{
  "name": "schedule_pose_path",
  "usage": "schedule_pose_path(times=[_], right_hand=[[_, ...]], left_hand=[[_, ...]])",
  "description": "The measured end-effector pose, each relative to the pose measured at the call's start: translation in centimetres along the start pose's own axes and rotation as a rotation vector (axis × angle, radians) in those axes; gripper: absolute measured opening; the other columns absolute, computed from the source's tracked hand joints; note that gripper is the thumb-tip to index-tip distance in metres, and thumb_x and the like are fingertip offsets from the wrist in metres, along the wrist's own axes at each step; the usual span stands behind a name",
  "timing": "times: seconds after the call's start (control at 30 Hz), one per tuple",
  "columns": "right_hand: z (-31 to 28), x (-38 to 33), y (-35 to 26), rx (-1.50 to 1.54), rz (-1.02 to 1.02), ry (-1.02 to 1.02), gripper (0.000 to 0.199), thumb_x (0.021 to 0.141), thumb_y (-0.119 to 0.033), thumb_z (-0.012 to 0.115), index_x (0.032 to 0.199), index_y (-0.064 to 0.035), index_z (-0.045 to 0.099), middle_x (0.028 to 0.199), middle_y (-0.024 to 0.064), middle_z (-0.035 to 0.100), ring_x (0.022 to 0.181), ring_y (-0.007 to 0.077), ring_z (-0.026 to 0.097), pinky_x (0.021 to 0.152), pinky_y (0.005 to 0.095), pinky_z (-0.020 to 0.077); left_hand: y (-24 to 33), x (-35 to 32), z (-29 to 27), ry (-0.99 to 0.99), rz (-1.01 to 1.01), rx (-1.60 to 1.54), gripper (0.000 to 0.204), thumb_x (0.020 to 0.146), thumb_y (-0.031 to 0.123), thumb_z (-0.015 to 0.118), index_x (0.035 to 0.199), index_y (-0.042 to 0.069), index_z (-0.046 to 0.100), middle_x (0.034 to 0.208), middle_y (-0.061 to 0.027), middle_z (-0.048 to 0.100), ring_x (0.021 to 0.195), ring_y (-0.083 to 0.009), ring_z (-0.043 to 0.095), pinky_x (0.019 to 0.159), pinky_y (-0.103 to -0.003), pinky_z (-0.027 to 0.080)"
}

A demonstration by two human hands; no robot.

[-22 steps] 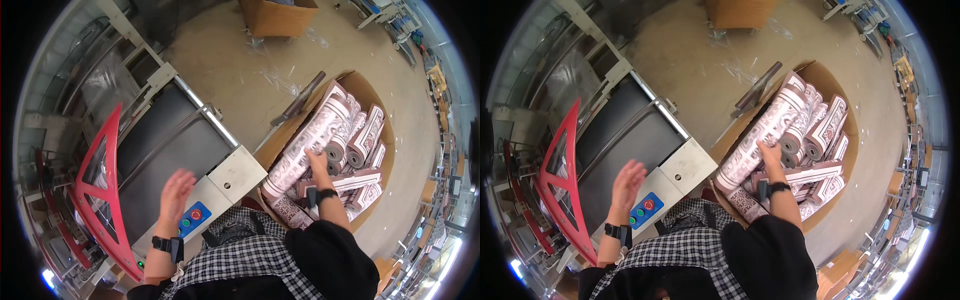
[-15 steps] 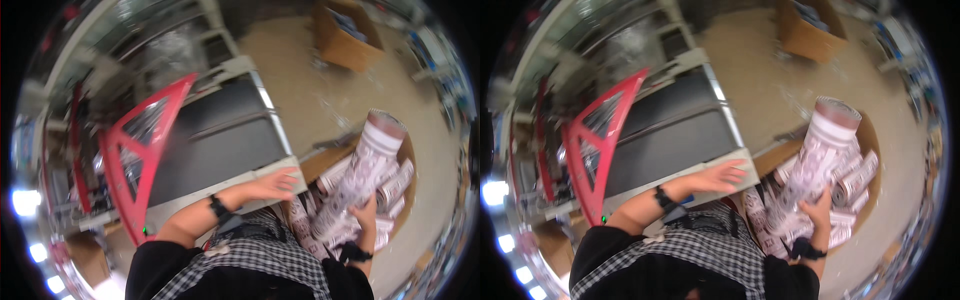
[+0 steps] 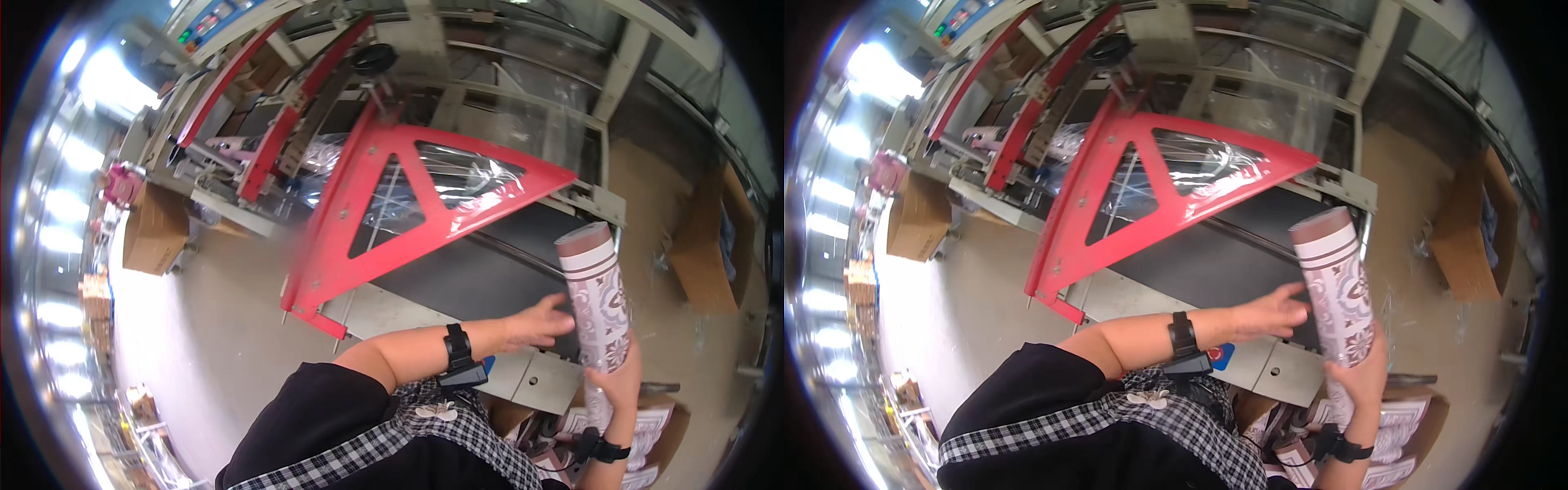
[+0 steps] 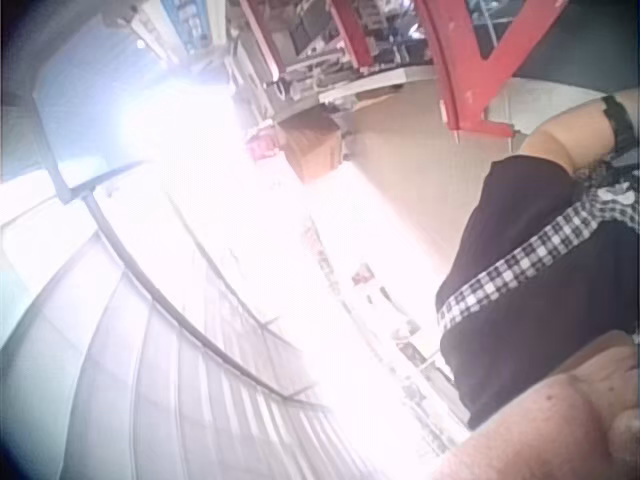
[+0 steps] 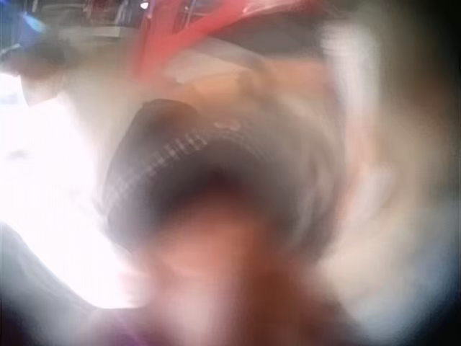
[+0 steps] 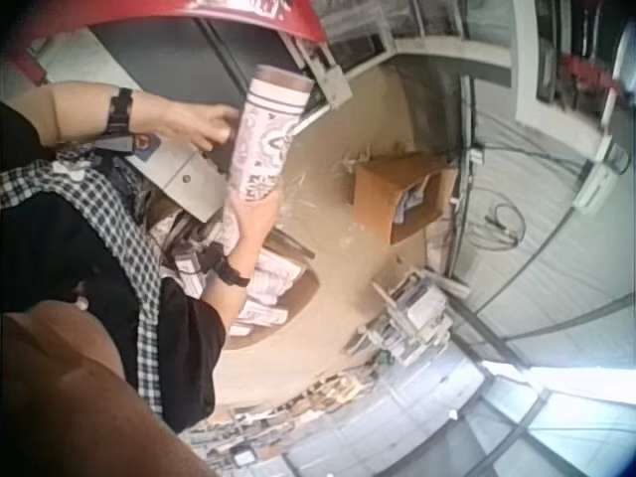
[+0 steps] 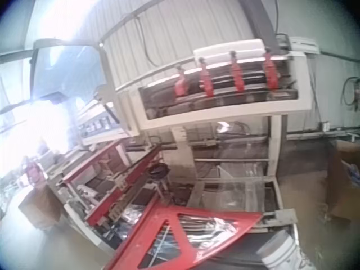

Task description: Feeding product rolls into a shrink-wrapping machine for packaging.

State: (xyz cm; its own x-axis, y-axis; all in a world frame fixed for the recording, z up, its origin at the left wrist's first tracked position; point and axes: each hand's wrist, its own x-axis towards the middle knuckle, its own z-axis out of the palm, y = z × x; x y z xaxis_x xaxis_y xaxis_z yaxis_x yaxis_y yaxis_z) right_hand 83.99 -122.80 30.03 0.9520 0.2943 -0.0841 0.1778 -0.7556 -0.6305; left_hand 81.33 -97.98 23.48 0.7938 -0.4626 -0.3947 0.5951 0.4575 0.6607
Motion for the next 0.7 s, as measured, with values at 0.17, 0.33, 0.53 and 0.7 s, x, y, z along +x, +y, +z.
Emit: schedule_pose_path(times=[0.17,0.33,0.53,0.7], right_hand=[[-2.2,8.5,-1.3,-0.383,-0.035,0.012,0.091,0.046,-0.014,0.077,0.128,-0.0059,0.039,0.114,0.0187,0.049,0.106,0.0356,0.049,0.091,0.0401,0.041],[-0.7,13.4,-1.6,-0.558,-0.096,-0.075,0.092,0.042,-0.014,0.076,0.128,-0.0108,0.041,0.113,0.0194,0.049,0.106,0.0381,0.048,0.09,0.0406,0.0421],[1.3,18.5,-4.2,-0.463,-0.271,-0.18,0.091,0.042,-0.022,0.076,0.126,-0.0101,0.044,0.112,0.0201,0.052,0.104,0.038,0.05,0.091,0.0395,0.0422],[4.8,21.5,-6.6,-0.365,-0.383,-0.255,0.091,0.045,-0.024,0.078,0.127,-0.007,0.043,0.112,0.0182,0.054,0.103,0.0363,0.052,0.09,0.0385,0.043]], left_hand=[[5.5,-2.4,-6.2,0.362,0.273,-0.428,0.079,0.087,0.036,0.059,0.143,0.007,0.01,0.138,-0.0132,0.034,0.125,-0.0257,0.036,0.103,-0.039,0.032],[6.4,-3.5,-8.5,0.451,0.435,-0.635,0.049,0.093,0.029,0.05,0.135,0.011,0.032,0.136,-0.0095,0.039,0.121,-0.023,0.041,0.101,-0.038,0.034],[6.6,-3.9,-8.9,0.445,0.442,-0.636,0.042,0.092,0.026,0.051,0.13,0.012,0.038,0.133,-0.0081,0.043,0.118,-0.023,0.044,0.1,-0.037,0.036],[6.2,-3.9,-8.8,0.395,0.394,-0.532,0.054,0.092,0.03,0.05,0.139,0.013,0.028,0.137,-0.0096,0.038,0.121,-0.0246,0.042,0.101,-0.037,0.034]])
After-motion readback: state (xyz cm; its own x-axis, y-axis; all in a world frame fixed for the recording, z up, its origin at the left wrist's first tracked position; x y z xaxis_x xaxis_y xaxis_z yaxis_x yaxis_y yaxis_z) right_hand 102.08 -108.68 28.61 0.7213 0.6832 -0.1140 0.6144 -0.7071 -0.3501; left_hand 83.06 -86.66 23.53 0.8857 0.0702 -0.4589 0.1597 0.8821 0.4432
